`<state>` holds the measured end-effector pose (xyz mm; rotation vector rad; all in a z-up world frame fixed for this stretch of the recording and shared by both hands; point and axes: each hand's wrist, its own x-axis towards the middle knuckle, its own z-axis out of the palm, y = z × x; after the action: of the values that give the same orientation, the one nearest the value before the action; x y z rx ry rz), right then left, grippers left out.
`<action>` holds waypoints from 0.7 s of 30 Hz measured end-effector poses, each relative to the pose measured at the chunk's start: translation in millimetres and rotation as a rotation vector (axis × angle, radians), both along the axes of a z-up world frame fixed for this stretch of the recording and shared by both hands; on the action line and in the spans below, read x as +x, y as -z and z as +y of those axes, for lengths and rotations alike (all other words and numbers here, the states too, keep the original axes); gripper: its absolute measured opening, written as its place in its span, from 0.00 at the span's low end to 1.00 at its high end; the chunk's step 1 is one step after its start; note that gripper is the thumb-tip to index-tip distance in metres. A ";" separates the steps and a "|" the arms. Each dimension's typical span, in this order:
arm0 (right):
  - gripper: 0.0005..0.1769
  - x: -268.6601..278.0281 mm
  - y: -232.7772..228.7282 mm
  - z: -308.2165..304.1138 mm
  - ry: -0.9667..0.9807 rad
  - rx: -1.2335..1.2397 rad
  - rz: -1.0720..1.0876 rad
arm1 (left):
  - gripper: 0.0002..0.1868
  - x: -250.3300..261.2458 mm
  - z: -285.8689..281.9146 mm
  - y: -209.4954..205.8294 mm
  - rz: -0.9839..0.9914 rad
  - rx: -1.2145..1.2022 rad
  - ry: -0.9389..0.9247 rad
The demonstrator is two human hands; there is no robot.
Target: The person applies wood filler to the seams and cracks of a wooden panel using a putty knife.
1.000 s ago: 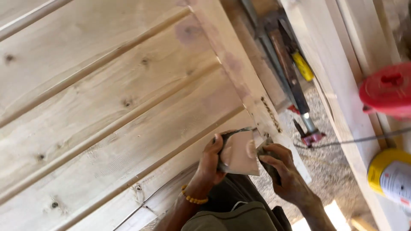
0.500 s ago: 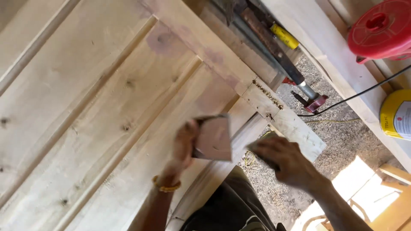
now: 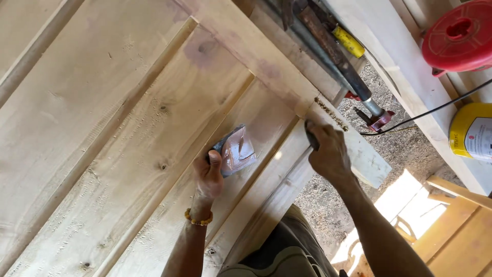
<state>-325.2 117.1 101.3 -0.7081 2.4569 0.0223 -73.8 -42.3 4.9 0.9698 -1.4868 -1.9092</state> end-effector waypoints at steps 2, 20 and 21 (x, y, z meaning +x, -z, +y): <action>0.37 -0.7 -6.9 -3.9 -0.013 -0.055 0.016 | 0.35 -2.2 -4.7 -2.3 -0.117 0.066 0.021; 0.36 -48.4 -34.9 9.1 0.206 0.214 -0.258 | 0.37 -3.7 -9.3 -10.4 -0.025 -0.038 0.051; 0.34 -50.2 -26.5 19.6 0.162 0.154 -0.213 | 0.38 -9.7 -15.6 -25.4 0.018 -0.127 0.025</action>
<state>-375.3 136.7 127.8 -0.4201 2.2712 0.0695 -83.6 -58.0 30.3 0.8785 -1.5958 -1.8112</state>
